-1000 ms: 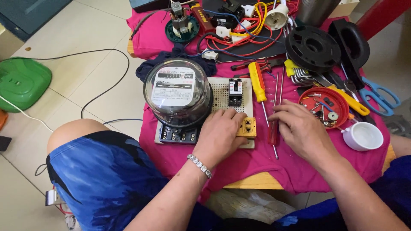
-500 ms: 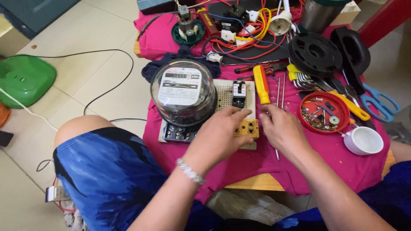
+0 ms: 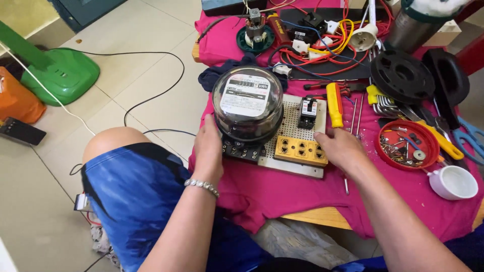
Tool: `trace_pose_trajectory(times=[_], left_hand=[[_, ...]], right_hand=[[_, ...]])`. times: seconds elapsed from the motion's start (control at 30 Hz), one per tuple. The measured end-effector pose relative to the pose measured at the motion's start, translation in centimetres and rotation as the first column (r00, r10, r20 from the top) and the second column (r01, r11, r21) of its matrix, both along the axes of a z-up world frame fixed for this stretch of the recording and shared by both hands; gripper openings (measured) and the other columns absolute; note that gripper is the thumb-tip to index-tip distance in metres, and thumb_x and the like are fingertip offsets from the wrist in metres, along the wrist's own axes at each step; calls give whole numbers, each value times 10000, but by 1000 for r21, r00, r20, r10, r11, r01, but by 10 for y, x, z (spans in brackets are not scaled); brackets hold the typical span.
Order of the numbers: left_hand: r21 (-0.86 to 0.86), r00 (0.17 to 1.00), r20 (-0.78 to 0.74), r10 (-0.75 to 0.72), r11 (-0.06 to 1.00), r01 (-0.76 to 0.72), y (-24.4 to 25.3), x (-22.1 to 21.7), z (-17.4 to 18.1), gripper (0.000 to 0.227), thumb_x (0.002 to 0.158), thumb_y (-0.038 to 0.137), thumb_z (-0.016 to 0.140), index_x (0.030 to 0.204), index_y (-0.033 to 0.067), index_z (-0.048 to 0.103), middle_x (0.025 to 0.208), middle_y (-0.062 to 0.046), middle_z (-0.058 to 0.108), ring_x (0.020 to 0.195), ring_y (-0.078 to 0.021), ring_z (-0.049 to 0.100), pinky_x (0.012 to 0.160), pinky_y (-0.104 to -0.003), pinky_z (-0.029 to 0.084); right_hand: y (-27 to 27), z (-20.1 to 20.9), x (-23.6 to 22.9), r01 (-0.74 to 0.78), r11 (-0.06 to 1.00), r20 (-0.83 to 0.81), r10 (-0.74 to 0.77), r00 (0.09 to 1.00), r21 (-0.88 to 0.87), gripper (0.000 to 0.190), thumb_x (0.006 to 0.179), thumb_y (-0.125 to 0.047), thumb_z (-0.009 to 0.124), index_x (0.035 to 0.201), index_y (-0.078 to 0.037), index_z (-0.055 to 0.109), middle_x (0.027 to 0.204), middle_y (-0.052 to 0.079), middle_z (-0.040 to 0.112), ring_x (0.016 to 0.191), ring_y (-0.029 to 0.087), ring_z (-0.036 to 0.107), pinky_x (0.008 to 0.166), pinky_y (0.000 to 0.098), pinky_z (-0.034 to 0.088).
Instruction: Adjusting electrical connections on a terminal block using a screwdriver and cleaning a plastic component with a cloth.
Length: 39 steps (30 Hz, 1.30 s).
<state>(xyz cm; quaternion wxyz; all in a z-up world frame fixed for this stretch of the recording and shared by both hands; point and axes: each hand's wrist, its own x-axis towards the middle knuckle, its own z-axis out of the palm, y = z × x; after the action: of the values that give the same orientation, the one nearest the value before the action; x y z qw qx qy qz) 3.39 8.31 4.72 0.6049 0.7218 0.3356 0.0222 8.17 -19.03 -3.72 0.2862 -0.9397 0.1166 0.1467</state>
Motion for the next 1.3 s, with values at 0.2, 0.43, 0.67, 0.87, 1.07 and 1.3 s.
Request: trace_pose_trajectory(times=[0.2,0.43,0.67,0.87,1.07,1.3], left_hand=[[152,967,-107,-232,957,246,30,31,-42,908,1009,662,212,1416,-75,553,1483,-310,517,1481,-421,383,1263,-514,198],[205,962,-84,-261,940,273,29,24,-46,847,1026,620,171,1462,-4,541,1492,-265,531,1472,-403,397,1246,-484,223],[53,992,10,-128,990,128,19,6,-26,756,1013,559,264,1432,12,577,1486,-216,555,1471,-354,412,1244,-447,251],[-33,999,-27,40,999,-41,11,-14,-8,718,909,561,414,1277,24,715,1378,-188,651,1400,-335,505,1199,-445,330],[-15,979,148,138,990,-138,17,4,6,674,919,463,402,1205,-53,728,1311,-283,646,1333,-429,528,1129,-519,340],[-6,922,362,140,989,-149,44,64,-4,668,897,457,404,1152,-61,741,1269,-276,665,1312,-417,546,1096,-512,370]], right_hand=[[20,10,-11,136,984,-3,-137,991,117,679,958,-461,632,1380,70,635,1354,347,613,1354,499,509,1098,602,407],[30,12,-29,218,953,58,-235,970,211,684,924,-478,682,1380,30,642,1344,293,634,1347,456,526,1084,556,424],[45,19,-61,271,874,172,-364,915,404,681,912,-395,690,1378,93,595,1301,324,645,1311,459,553,1064,537,452],[63,50,-89,245,785,307,-480,822,569,584,963,-214,634,1377,180,517,1276,397,597,1260,512,561,1019,563,464],[65,44,-62,72,803,437,-395,808,592,562,982,-201,630,1370,186,506,1276,390,591,1269,496,556,1032,540,453],[66,-3,38,-155,702,484,-297,823,695,541,1067,-251,567,1453,112,457,1409,332,526,1379,416,474,1130,519,397]])
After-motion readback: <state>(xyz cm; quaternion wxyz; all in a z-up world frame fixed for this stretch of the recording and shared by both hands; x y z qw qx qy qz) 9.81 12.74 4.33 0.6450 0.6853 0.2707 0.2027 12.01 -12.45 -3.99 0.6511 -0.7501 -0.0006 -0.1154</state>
